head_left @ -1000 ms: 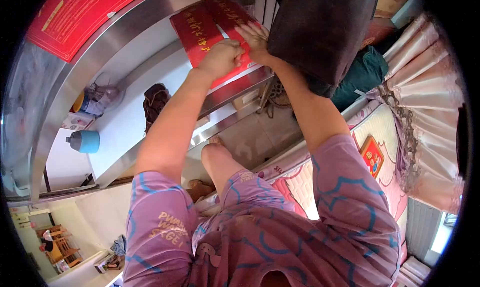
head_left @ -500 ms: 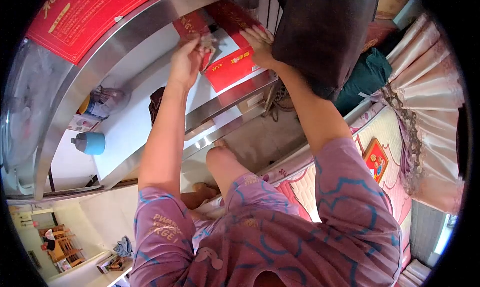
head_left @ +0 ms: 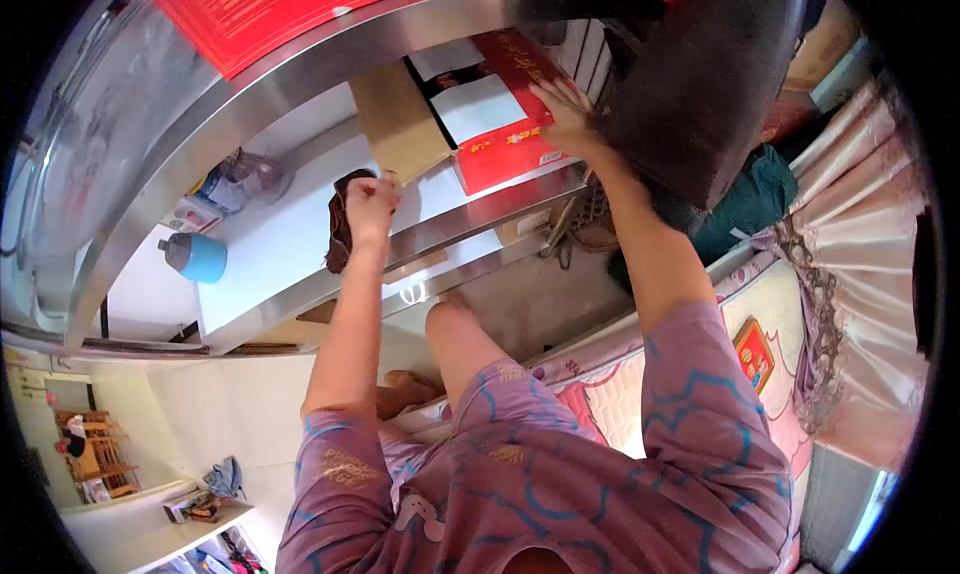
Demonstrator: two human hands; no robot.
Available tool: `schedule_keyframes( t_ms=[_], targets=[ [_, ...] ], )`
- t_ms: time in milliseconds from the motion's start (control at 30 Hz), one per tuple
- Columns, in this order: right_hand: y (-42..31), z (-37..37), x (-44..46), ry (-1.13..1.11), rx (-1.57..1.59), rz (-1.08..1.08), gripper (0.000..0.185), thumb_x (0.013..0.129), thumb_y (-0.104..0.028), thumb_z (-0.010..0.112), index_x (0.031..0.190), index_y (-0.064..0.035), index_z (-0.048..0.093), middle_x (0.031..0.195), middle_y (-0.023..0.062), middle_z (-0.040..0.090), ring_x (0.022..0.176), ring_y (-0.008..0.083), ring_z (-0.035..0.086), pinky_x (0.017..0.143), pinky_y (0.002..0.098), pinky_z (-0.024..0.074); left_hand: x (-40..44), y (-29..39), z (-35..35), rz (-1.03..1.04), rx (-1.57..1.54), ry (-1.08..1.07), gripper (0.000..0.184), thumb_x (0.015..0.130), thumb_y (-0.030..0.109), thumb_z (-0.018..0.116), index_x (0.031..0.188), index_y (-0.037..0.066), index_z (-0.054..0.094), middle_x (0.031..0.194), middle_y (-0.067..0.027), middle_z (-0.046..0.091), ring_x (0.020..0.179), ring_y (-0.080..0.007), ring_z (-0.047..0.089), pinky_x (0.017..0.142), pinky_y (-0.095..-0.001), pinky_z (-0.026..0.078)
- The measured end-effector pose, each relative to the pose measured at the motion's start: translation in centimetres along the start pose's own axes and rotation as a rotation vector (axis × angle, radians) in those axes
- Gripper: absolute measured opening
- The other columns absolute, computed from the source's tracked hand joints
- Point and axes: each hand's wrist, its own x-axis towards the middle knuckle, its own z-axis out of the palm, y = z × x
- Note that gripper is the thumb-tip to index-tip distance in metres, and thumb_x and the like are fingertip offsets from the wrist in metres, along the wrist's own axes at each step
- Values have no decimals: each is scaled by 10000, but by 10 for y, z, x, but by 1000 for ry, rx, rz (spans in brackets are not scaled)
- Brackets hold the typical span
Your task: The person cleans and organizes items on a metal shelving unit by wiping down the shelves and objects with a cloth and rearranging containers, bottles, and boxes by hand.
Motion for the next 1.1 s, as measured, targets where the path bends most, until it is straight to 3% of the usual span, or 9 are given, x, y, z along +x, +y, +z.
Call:
schedule_keyframes(
  t_ms=[67, 200, 300, 433, 500, 567, 667, 900, 1100],
  targets=[
    [-12, -10, 5, 53, 61, 14, 556, 804, -200, 580, 1354, -133, 525, 1415, 138, 483, 1354, 292, 388, 1131, 395, 253, 4, -18, 12, -29, -112, 28, 184, 896, 119, 653, 851, 58, 486, 703, -30, 542, 592, -118, 546, 577, -280, 519],
    [-71, -35, 21, -32, -13, 1, 439, 849, -290, 527, 1243, -119, 621, 1242, 192, 606, 1196, 344, 547, 1071, 476, 355, 8, -30, 23, -88, -206, 117, 267, 865, 159, 707, 839, 35, 471, 722, -54, 568, 554, -127, 570, 495, -263, 511],
    [-113, -24, 46, -43, 219, -75, 400, 850, -286, 522, 1198, -141, 658, 1281, 194, 581, 1192, 350, 552, 1061, 456, 378, -1, -10, 17, -125, -180, 89, 275, 859, 156, 711, 832, 38, 464, 717, -59, 571, 532, -124, 559, 486, -271, 511],
    [-138, -11, 75, -104, 49, -240, 401, 863, -249, 484, 1229, -153, 617, 1409, 140, 475, 1297, 293, 454, 1080, 422, 364, 0, -7, 11, -107, -136, 66, 268, 873, 190, 701, 862, 63, 465, 767, -41, 573, 531, -115, 537, 511, -259, 505],
    [-162, -36, 88, -544, -312, -109, 386, 890, -292, 458, 1220, -155, 604, 1492, 83, 380, 1354, 252, 392, 1100, 398, 350, 1, -7, 11, -108, -135, 84, 280, 871, 200, 706, 856, 66, 461, 765, -42, 570, 528, -116, 535, 507, -260, 501],
    [-151, -31, 93, -465, -282, -208, 338, 882, -334, 508, 1109, -123, 643, 1374, 89, 512, 1267, 260, 481, 1045, 406, 392, 0, -5, 10, -111, -113, 101, 284, 849, 164, 722, 809, 34, 472, 724, -73, 602, 535, -132, 559, 487, -278, 485],
    [-151, -40, 94, 25, -6, -207, 357, 862, -398, 590, 863, -48, 657, 832, 158, 654, 801, 308, 623, 749, 419, 469, 2, -8, 9, -111, -148, 98, 295, 847, 181, 727, 808, 39, 472, 715, -68, 596, 531, -130, 546, 488, -283, 475],
    [-145, -89, 48, 0, 209, -141, 422, 876, -417, 610, 806, -1, 611, 757, 176, 593, 718, 329, 570, 672, 403, 435, 1, -14, 11, -110, -249, 110, 296, 854, 206, 722, 818, 32, 486, 702, -72, 602, 537, -138, 561, 498, -287, 456],
    [-145, -101, -42, 168, 156, -305, 218, 861, -200, 675, 776, -5, 625, 816, 137, 646, 789, 315, 585, 748, 400, 435, 9, -32, 13, -60, -205, 119, 271, 863, 206, 713, 830, 27, 512, 663, -78, 624, 529, -133, 576, 517, -304, 461]
  ],
)
